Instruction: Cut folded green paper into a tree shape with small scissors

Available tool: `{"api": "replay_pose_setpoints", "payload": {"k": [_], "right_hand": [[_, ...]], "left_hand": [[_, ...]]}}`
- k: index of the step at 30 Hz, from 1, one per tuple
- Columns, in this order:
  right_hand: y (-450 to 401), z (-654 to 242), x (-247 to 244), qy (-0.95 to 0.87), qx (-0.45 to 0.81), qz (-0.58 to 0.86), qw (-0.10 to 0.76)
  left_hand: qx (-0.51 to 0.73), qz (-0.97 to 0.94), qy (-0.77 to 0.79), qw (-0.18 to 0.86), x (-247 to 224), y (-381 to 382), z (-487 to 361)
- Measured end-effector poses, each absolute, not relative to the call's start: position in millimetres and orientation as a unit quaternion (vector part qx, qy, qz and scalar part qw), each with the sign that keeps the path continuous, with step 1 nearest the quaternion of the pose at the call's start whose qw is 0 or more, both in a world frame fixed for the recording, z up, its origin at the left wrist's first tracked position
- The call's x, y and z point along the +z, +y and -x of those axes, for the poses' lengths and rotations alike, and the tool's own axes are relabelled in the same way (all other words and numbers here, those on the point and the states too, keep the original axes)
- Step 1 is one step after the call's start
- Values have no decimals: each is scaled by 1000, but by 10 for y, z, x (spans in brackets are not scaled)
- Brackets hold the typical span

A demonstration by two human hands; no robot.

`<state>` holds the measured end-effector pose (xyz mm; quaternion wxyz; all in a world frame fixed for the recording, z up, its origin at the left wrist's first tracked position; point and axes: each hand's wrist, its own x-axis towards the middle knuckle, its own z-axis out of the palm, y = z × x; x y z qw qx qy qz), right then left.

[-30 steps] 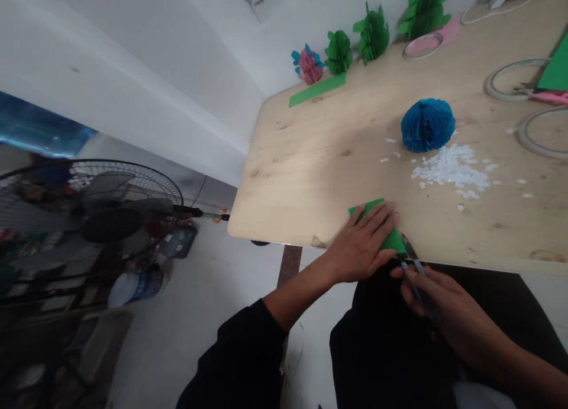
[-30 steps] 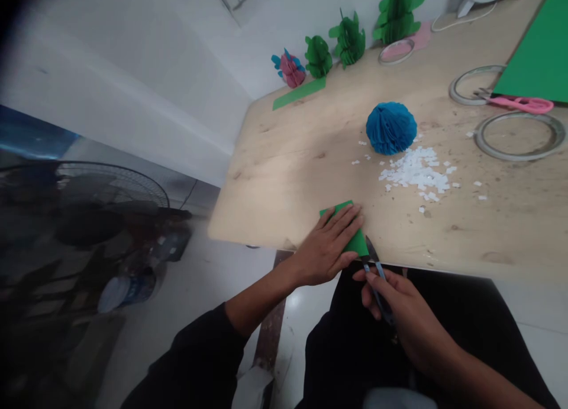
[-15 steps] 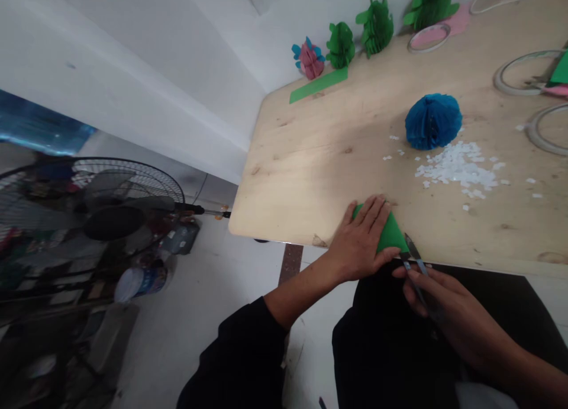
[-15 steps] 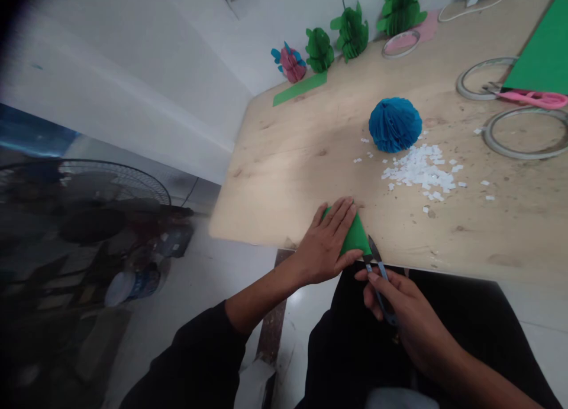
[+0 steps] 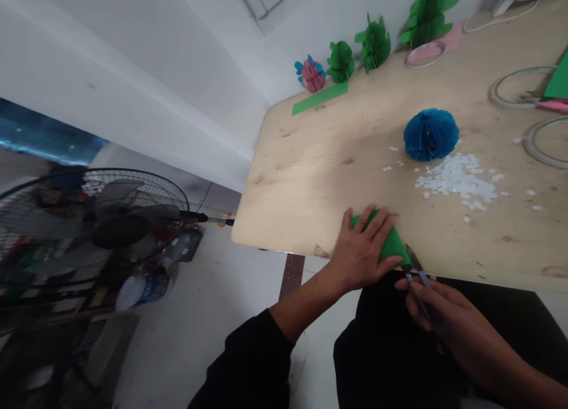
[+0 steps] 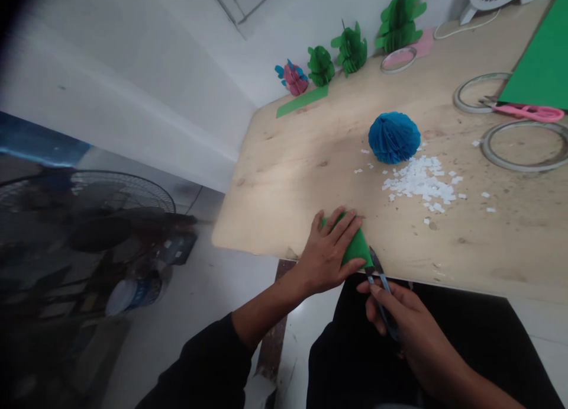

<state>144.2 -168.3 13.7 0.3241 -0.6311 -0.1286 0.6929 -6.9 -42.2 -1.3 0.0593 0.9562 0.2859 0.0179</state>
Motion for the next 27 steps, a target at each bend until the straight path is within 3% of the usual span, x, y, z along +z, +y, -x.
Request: {"api": "replay_pose_setpoints", "payload": {"k": [12,27], "right_hand": [[-1712,-1417,59,-95,709,612,338],[-1702,-1427,113,-112,713,599,346]], "left_hand": [[81,-971,224,19,-92,-434,106],[31,-981,187,33,-89,-538,201]]}}
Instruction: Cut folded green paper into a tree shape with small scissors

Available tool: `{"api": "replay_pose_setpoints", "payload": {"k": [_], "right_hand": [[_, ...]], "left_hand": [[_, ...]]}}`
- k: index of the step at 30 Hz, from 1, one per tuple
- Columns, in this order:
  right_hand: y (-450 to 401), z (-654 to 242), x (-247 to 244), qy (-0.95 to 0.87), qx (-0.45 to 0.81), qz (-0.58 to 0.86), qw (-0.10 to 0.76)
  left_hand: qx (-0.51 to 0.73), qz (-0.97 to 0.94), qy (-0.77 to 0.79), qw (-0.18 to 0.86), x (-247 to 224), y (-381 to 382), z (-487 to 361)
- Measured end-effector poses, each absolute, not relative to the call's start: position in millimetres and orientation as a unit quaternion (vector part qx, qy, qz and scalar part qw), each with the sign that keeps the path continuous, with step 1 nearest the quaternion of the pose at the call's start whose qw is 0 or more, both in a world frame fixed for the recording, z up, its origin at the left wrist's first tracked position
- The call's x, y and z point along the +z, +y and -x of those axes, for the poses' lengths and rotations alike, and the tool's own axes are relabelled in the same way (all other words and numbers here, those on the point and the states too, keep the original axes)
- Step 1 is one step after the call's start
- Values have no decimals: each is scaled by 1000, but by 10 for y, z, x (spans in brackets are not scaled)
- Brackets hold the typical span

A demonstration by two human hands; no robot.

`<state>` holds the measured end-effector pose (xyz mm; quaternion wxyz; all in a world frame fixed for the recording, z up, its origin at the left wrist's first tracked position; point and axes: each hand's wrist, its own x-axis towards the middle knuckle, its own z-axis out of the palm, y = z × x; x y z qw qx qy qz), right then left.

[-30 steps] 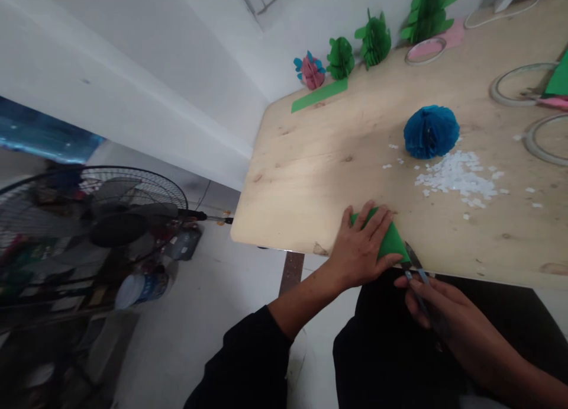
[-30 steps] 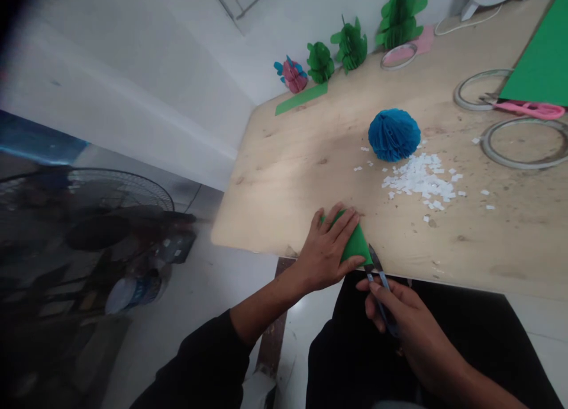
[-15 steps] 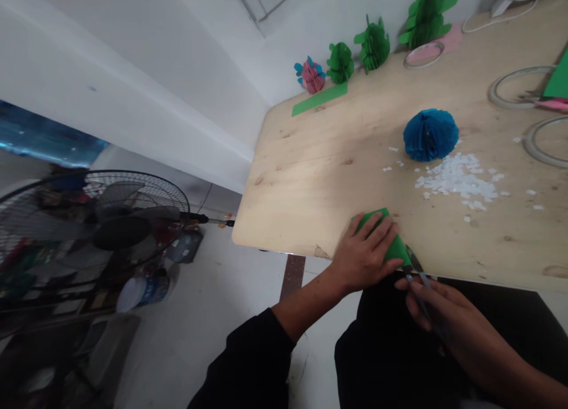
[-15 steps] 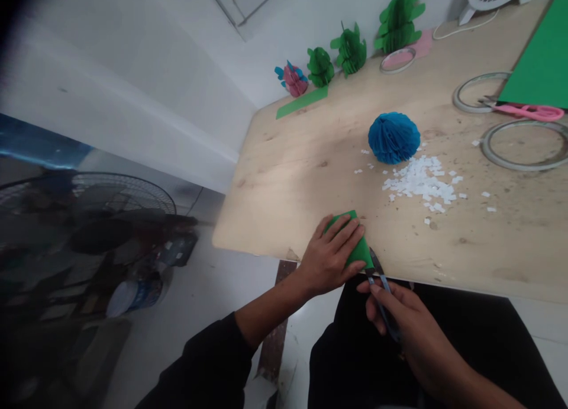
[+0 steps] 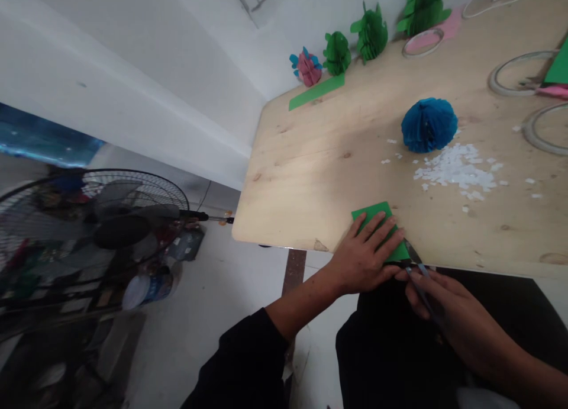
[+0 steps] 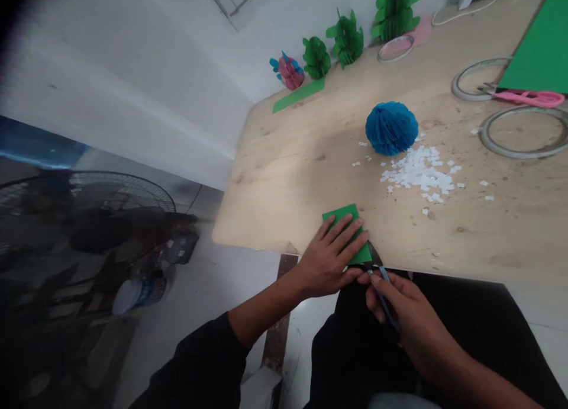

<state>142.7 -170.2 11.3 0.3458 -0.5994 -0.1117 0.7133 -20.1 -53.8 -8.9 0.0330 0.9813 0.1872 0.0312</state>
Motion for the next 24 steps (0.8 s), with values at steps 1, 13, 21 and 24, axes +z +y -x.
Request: {"api": "replay_pose_setpoints", "payload": {"k": [1,13,21,24], "right_hand": [[-1708,-1428,117,-110,710,601,351],[-1824,-1353,62,-82,688,595,407],[-1869,-1351,56,-57,680,595,424],[-1870,-1346,56,-57,682,595,421]], "left_hand": [[25,-982,185,29,-85,-543,206],[-19,-987,159,12,-43,-539,235],[-22,-990,139,16,-55,-513,254],[-15,-991,132,18,-62,-511,274]]}}
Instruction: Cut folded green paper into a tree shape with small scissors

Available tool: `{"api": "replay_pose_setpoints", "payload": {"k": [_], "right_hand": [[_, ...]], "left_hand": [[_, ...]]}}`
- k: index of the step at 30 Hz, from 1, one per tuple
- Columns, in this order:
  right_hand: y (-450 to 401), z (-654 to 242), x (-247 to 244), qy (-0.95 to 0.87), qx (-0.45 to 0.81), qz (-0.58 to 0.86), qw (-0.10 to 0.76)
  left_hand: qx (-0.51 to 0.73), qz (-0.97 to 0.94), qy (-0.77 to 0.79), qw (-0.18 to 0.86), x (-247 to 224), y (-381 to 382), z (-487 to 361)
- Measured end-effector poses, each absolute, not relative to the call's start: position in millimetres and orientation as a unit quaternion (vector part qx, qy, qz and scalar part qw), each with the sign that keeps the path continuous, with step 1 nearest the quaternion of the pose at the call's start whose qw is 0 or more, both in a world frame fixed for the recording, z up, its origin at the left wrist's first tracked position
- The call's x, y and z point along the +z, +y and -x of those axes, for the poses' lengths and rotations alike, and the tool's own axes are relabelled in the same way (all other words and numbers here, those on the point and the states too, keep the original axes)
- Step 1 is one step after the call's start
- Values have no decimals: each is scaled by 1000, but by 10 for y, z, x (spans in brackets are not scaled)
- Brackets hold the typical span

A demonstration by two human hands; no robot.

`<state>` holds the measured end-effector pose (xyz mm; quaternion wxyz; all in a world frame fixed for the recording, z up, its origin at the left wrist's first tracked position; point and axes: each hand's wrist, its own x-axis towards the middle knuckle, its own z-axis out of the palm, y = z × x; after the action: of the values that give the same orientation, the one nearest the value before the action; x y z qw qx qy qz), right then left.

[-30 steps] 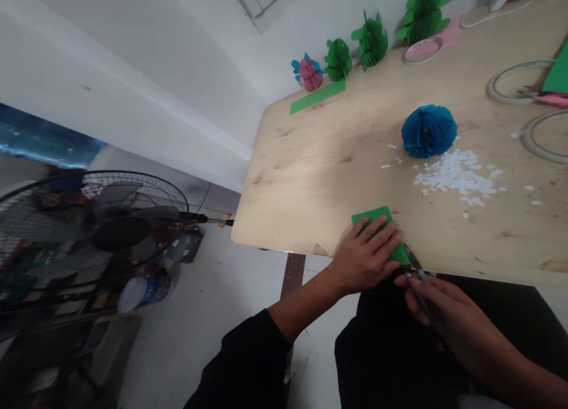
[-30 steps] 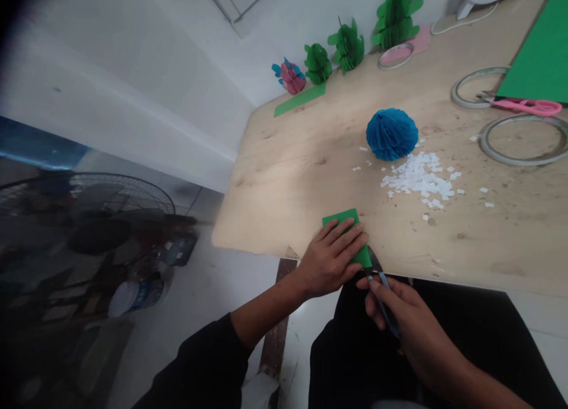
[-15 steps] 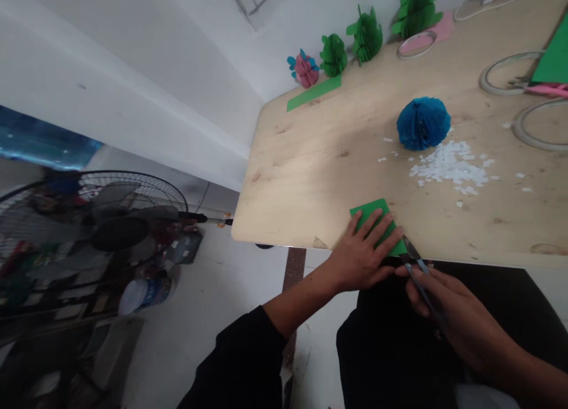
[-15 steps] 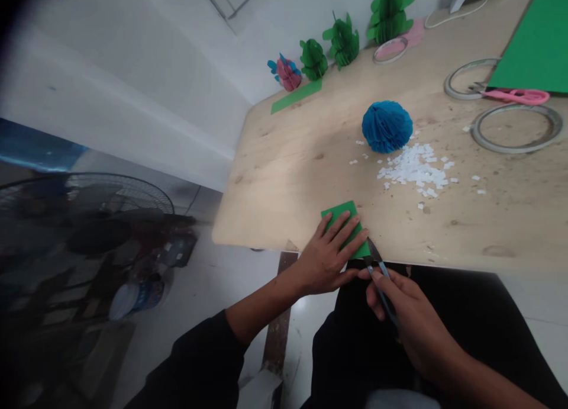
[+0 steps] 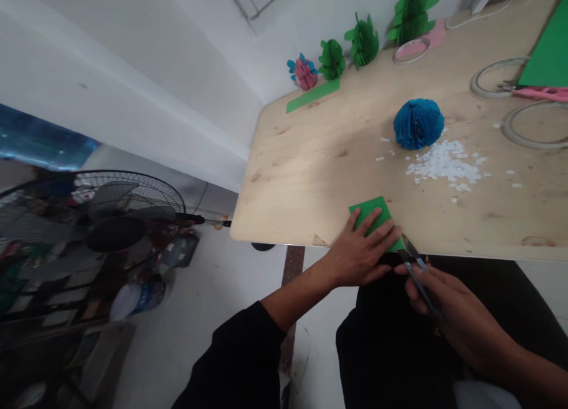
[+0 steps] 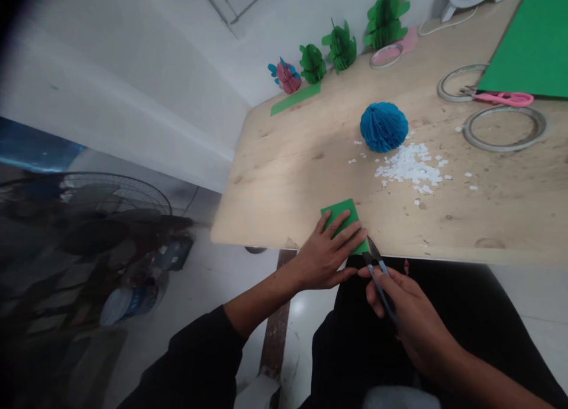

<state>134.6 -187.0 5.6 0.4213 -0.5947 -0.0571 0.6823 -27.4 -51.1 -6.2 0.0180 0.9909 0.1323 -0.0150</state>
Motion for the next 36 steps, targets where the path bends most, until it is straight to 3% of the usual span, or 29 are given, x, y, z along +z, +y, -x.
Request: {"api": "replay_pose_setpoints", "payload": {"k": [15,21,30,36], "right_hand": [[-1878,-1355,12,-35,690,575,439],[-1842,-1340,102,-44,681,616,393],[-1853,-1335,75,-79,671,628,386],[-1805,-1324,72,-112,642,635,415]], "left_hand": [[24,-993,111,39,-96,-520,338],[23,-991,110,66,-75,-511,361],[74,-949,299,72,-88,-538,164],[28,-945,324,26,-105,-562,101]]}}
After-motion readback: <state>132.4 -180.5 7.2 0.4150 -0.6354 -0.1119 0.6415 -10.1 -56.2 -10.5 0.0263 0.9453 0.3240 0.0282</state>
